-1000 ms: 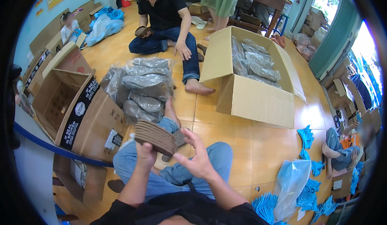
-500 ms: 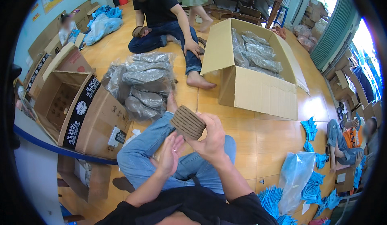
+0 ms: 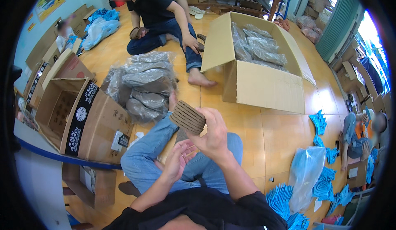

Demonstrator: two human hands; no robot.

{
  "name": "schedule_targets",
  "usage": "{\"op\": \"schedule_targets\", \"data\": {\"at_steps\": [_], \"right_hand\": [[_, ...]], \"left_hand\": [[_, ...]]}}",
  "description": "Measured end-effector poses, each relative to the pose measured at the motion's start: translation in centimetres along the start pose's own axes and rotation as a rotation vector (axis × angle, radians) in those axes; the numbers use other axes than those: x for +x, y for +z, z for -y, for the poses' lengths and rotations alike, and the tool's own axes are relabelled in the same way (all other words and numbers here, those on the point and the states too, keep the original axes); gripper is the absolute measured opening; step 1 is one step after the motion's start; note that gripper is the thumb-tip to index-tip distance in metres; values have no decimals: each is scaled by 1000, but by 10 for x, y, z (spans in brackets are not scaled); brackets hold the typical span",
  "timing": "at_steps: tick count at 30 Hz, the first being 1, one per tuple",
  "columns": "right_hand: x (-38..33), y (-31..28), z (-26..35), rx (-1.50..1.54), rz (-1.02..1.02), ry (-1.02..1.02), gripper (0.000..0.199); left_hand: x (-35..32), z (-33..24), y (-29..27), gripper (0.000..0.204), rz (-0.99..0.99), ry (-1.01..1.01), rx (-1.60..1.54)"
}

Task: The person sits on the floor and repeatedly picks up, inspects, and stacks brown shoe insoles. They handle the insoles one by one, turning them over to check the tread pattern, and place them into a neat pile on the floor.

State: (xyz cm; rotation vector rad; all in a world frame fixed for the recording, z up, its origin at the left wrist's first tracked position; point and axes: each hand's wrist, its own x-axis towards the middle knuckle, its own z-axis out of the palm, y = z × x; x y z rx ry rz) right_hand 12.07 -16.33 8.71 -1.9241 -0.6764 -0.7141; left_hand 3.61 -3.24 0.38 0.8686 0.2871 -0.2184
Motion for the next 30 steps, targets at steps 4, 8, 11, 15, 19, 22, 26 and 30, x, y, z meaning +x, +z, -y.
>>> {"op": "schedule_targets", "data": {"at_steps": [4,8,11,15,19,22,26,30], "right_hand": [[-2,-3,-6,-42,-13,46,56],[-3,-5,-9,-41,-23,44,57],[-3,-4,-9,-28,-25,36,58],[-15,2,-7,92,-40,58,63],[-53,14,6,582,79,385,70],[-75,23,8,695,166,519,75],[-88,22,6,1385,92,849,63],[-88,26,-8,1411,-24,1434,51]], "left_hand": [[-1,-2,0,34,-32,-2,-1],[-2,-3,-1,34,-22,0,6],[-1,-2,1,36,-15,6,26],[4,-6,5,47,94,-60,-272],[16,-27,0,56,207,4,-806],[22,-48,-7,51,-42,250,-691],[20,-54,-8,44,-207,542,-319],[9,-43,0,50,-195,695,23]]}}
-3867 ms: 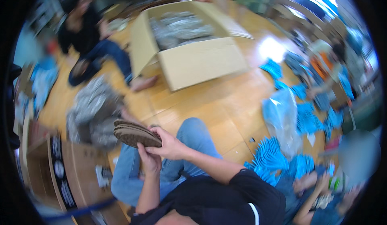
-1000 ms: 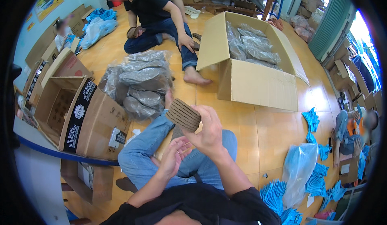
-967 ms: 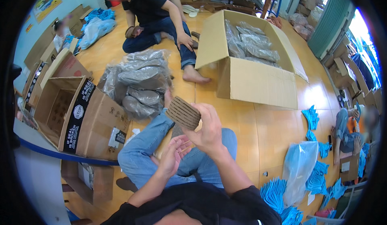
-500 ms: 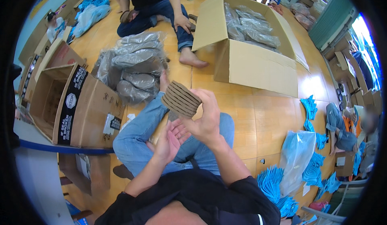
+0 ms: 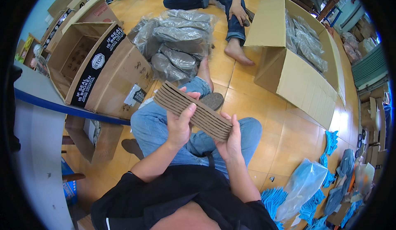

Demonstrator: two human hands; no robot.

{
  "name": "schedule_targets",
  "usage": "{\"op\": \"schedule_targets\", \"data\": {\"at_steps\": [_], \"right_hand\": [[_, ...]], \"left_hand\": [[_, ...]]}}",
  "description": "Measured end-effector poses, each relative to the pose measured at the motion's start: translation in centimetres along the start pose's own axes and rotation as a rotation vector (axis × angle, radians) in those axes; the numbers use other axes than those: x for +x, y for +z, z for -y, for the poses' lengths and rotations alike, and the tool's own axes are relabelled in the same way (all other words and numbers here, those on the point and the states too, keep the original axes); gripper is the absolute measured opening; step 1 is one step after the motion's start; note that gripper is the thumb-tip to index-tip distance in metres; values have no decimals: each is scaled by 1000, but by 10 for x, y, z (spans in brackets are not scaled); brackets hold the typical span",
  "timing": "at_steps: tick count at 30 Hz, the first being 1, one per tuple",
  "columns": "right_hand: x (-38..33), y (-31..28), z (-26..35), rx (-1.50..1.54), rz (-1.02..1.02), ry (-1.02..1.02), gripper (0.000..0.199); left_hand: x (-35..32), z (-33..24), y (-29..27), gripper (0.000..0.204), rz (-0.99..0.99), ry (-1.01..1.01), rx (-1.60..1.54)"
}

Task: The person sits on the floor and repeatedly picks up, inspects, and stacks brown shoe insoles. They handle the insoles one by one, turning them over to check the tread pattern, and place them into a neat pile on the floor.

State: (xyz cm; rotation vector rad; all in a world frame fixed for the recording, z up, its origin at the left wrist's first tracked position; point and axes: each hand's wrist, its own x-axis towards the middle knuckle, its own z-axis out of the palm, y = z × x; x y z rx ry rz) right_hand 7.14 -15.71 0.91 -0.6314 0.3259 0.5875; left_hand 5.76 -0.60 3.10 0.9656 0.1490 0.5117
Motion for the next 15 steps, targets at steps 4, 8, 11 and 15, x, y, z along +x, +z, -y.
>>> {"op": "schedule_targets", "data": {"at_steps": [4,8,11,15], "right_hand": [[13,-10,-8,-27,-83,60,37],[16,-15,-18,-102,-96,107,45],[9,-20,-16,-12,21,311,55],[3,-35,-8,74,59,479,58]], "left_hand": [[-10,1,5,50,45,15,114],[-8,1,1,42,118,105,290],[-7,6,-12,47,388,519,661],[-35,25,-30,51,855,849,864]]}}
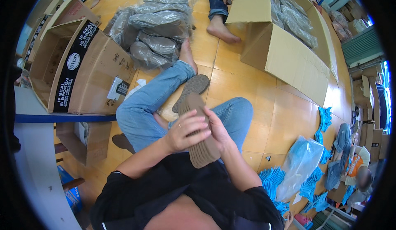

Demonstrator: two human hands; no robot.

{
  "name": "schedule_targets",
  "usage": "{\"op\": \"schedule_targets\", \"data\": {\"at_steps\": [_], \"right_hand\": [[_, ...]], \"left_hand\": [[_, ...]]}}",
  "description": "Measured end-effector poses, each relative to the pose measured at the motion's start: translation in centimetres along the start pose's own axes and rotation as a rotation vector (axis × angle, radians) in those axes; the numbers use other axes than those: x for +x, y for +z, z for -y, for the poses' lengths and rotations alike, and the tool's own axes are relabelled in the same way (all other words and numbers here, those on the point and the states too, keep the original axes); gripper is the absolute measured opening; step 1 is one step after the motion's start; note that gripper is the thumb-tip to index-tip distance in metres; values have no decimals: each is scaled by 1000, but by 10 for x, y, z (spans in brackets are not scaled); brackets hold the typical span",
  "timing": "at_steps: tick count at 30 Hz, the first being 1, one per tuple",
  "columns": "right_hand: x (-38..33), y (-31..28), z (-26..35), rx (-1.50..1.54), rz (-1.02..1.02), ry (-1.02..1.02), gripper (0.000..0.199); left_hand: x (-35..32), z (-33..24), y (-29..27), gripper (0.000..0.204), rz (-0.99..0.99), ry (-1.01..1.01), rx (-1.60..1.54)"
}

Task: The person sits on the floor and repeatedly picks up, inspects, and stacks brown shoe insoles. They handle the insoles one by one, turning them over to check the tread pattern, and place them into a neat pile on the floor.

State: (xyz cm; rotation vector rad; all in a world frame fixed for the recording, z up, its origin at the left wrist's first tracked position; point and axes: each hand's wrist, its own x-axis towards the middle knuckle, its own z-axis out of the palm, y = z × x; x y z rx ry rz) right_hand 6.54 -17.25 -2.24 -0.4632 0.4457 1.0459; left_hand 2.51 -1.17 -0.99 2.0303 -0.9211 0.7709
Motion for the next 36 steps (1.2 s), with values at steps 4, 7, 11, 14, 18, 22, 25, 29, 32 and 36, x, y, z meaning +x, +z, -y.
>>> {"op": "schedule_targets", "data": {"at_steps": [4,7,11,14,18,22,25,29,32,36], "right_hand": [[21,-21,5,-245,-208,-160,49],[50,-36,12,-410,-364,-327,48],[92,-41,12,-553,-416,-508,60],[121,-40,2,-540,-426,-607,71],[152,-54,2,-364,-357,-691,78],[180,-73,19,-740,-758,-563,79],[182,-80,23,-526,-564,-425,92],[170,-84,13,-613,-607,-390,100],[156,-95,1,-567,-529,-397,99],[146,-117,-8,-418,-375,-471,93]], "left_hand": [[-37,2,16,51,148,-222,41],[-65,18,12,50,184,-644,69],[-78,61,6,48,-89,-1383,-573],[-68,98,14,52,-115,-1484,-738],[-66,144,30,54,-1,-1365,-658],[-90,178,55,56,310,-1260,-74],[-106,190,69,59,201,-1346,-247],[-98,173,53,57,132,-1330,-196],[-76,142,-1,48,11,-1165,-47],[-81,89,-117,35,-414,-1039,194]]}}
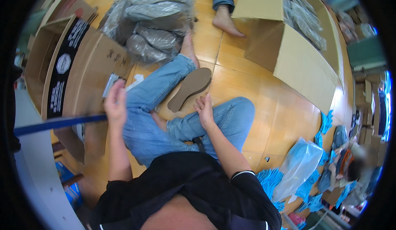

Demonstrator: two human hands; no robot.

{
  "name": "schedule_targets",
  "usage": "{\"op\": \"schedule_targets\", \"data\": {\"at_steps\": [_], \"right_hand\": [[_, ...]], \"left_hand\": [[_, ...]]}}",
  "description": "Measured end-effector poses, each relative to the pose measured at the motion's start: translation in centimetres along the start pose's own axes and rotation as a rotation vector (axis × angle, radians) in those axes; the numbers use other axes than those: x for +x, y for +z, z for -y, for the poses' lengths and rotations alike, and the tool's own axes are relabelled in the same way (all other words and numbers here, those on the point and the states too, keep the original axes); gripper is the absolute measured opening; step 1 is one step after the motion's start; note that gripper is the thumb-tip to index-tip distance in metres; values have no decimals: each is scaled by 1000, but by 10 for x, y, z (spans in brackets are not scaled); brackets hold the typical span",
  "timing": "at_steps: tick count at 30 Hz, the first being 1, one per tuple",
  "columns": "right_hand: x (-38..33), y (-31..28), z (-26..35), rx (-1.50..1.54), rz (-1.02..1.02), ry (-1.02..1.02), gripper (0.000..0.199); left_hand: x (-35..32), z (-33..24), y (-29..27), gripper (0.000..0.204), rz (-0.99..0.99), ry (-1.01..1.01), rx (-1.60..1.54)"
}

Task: The person sits on the floor and repeatedly picks up, inspects, and stacks brown shoe insoles. They handle the insoles one by one, turning them over to check the tread pattern, and place them into a neat pile on the floor.

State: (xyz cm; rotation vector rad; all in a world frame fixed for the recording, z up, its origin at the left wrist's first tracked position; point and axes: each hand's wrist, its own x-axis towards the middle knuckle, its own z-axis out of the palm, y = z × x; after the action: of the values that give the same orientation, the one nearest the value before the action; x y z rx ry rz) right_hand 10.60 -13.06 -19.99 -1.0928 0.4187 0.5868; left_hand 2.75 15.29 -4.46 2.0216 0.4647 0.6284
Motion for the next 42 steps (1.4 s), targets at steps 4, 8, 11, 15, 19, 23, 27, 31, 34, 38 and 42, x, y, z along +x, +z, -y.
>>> {"op": "schedule_targets", "data": {"at_steps": [4,8,11,15,19,23,27,31,34,38,42], "right_hand": [[10,-5,-6,24,-4,25,92],[12,-5,-4,-15,22,72,93],[8,-7,-1,-15,34,83,93],[7,-7,3,-24,12,81,93],[-4,-5,8,-57,-8,79,88],[-45,3,16,-368,22,68,71],[-91,40,34,-582,121,-43,57],[-115,88,80,-551,345,-292,48],[-127,100,122,-469,347,-511,45],[-132,85,161,-252,311,-409,40],[-128,63,178,-274,88,-433,24]], "left_hand": [[-26,42,-84,23,-349,-384,-23],[-94,118,-73,20,-34,-875,-113],[-153,157,-35,38,12,-854,-403],[-174,176,-17,36,-27,-1075,-555],[-152,146,-52,29,131,-886,-193],[-133,72,-135,13,95,-624,5],[-105,-9,-161,13,63,-408,-484],[-60,-49,-77,19,230,-183,-515],[-45,-68,-16,18,295,-14,-335],[-43,-88,31,20,343,234,-89],[-42,-99,52,25,271,361,39]]}}
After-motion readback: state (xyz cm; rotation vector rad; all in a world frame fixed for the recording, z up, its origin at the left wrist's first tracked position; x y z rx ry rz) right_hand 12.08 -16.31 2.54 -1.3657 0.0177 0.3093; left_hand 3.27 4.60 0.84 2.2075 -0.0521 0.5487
